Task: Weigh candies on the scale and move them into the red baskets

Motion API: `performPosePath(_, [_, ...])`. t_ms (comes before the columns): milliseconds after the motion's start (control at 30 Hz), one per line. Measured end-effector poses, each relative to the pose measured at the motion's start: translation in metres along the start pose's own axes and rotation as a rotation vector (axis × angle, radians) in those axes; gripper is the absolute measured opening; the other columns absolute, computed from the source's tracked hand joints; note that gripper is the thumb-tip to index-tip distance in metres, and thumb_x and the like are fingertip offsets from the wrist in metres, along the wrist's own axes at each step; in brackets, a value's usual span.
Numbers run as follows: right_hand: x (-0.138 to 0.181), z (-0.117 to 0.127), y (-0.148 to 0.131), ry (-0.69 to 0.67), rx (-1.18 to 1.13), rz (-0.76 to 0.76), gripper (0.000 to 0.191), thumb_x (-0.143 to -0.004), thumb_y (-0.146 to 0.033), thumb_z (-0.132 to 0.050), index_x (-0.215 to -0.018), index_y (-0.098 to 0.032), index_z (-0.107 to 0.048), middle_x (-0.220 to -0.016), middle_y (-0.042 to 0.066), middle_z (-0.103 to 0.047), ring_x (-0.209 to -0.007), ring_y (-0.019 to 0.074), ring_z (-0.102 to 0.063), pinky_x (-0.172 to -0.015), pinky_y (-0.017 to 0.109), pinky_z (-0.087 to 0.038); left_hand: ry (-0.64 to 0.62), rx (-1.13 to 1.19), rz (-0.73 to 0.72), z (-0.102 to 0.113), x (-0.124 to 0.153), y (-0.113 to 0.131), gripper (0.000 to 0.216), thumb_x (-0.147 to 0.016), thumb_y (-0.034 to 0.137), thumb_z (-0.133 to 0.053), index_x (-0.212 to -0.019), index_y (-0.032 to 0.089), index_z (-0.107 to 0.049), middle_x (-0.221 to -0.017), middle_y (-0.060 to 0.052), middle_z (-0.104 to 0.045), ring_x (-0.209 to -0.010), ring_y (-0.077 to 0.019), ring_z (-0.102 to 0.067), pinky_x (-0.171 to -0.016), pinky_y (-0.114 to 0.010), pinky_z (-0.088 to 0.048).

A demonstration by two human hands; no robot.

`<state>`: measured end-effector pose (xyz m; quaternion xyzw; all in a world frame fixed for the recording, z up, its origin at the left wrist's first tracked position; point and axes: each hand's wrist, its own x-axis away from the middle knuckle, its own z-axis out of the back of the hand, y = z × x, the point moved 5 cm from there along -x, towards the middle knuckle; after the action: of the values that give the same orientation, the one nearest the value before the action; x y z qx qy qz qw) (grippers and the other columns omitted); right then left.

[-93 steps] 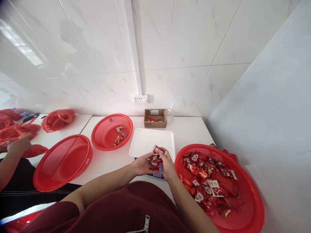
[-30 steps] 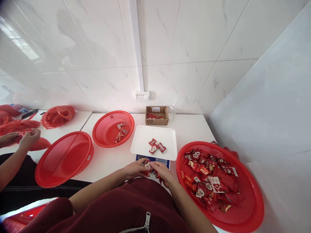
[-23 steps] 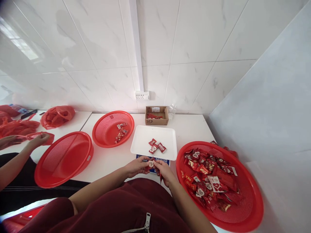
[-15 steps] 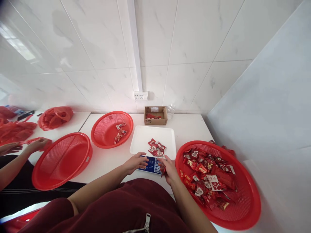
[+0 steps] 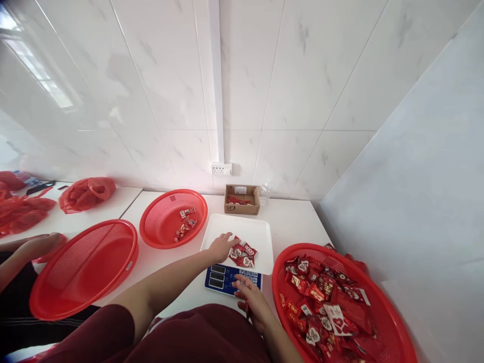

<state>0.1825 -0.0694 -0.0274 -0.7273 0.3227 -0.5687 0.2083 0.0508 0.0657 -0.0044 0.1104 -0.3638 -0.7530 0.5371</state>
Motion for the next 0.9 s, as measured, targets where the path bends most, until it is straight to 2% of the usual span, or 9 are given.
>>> performPosePath(100, [0.0,0.003,0.004,-0.005,0.064,0.027,0.044,-0.063,-0.046,-0.072,-0.102,-0.028,-0.064,-0.104,0.005,-0.064,-0.085,0.0159,-0.06,-0.06,0.022,-0.046,0.003,0.007,0.021,0.001,-0.012,-0.003,0.035,-0.073,0.018,-0.061,-0.106,0.03,-0.062,-0.128,-0.008,-0.045,-0.122,-0.0319,-0.034,-0.104,-0.048,-0.023])
performPosePath(267, [-0.003,0.008,0.009,-0.007,0.033,0.004,0.047,-0.059,-0.048,-0.074,-0.101,-0.027,-0.064,-0.109,0.005,-0.063,-0.083,0.015,-0.06,-0.06,0.022,-0.045,0.1,0.086,0.094,0.013,-0.014,-0.016,0.013,-0.078,0.022,-0.059,-0.09,0.021,-0.063,-0.103,-0.011,-0.056,-0.113,-0.0288,-0.044,-0.1,-0.041,-0.029])
performPosePath(400, [-0.005,0.008,0.011,-0.023,-0.009,-0.017,0.044,-0.06,-0.046,-0.074,-0.099,-0.027,-0.065,-0.106,0.004,-0.064,-0.082,0.0145,-0.06,-0.059,0.021,-0.045,0.194,0.179,0.197,0.024,-0.006,-0.029,0.027,-0.086,0.032,-0.048,-0.109,0.02,-0.055,-0.09,-0.009,-0.061,-0.095,-0.0252,-0.055,-0.088,-0.036,-0.037])
performPosePath(500, [-0.006,0.005,0.01,-0.036,-0.02,-0.018,0.041,-0.063,-0.045,-0.073,-0.099,-0.028,-0.065,-0.105,0.004,-0.065,-0.082,0.0147,-0.06,-0.059,0.022,-0.046,0.249,0.227,0.267,0.03,0.01,-0.034,0.041,-0.083,0.04,-0.053,-0.119,0.02,-0.048,-0.082,-0.006,-0.062,-0.086,-0.0251,-0.059,-0.081,-0.034,-0.039])
performPosePath(633, [-0.008,0.004,0.005,0.019,-0.007,0.018,0.037,-0.065,-0.044,-0.07,-0.096,-0.026,-0.064,-0.097,0.005,-0.066,-0.068,0.0136,-0.058,-0.05,0.023,-0.042,0.314,0.313,0.275,0.029,0.044,-0.026,0.032,-0.076,0.043,-0.061,-0.101,0.024,-0.057,-0.08,-0.003,-0.06,-0.086,-0.0237,-0.057,-0.08,-0.031,-0.038])
performPosePath(700, [-0.009,0.004,-0.002,0.073,-0.018,0.092,0.041,-0.064,-0.046,-0.07,-0.099,-0.026,-0.061,-0.087,0.004,-0.066,-0.056,0.0124,-0.052,-0.044,0.024,-0.038,0.175,0.401,0.235,0.014,0.061,-0.01,0.026,-0.079,0.048,-0.056,-0.086,0.023,-0.059,-0.073,-0.002,-0.058,-0.077,-0.0215,-0.056,-0.074,-0.03,-0.04])
performPosePath(800, [-0.009,0.004,-0.017,0.155,0.007,0.24,0.055,-0.067,-0.052,-0.064,-0.115,-0.027,-0.053,-0.071,-0.001,-0.061,-0.048,0.0123,-0.046,-0.042,0.026,-0.036,-0.309,0.544,0.137,-0.026,0.084,0.027,0.037,-0.082,0.057,-0.047,-0.081,0.022,-0.058,-0.068,-0.002,-0.057,-0.064,-0.0186,-0.055,-0.064,-0.03,-0.042])
performPosePath(833, [-0.009,0.004,-0.022,0.179,0.028,0.279,0.06,-0.068,-0.054,-0.062,-0.12,-0.027,-0.049,-0.069,-0.002,-0.06,-0.048,0.0127,-0.047,-0.042,0.026,-0.037,-0.427,0.567,0.089,-0.035,0.09,0.039,0.037,-0.081,0.058,-0.048,-0.082,0.022,-0.058,-0.069,-0.002,-0.058,-0.064,-0.0184,-0.056,-0.064,-0.03,-0.043])
performPosePath(900, [-0.01,0.002,-0.027,0.164,0.067,0.303,0.067,-0.07,-0.057,-0.06,-0.126,-0.026,-0.044,-0.07,-0.002,-0.06,-0.051,0.0136,-0.051,-0.045,0.027,-0.04,-0.479,0.538,0.002,-0.045,0.096,0.056,0.032,-0.077,0.054,-0.056,-0.084,0.022,-0.058,-0.074,-0.003,-0.061,-0.068,-0.0196,-0.057,-0.066,-0.031,-0.043])
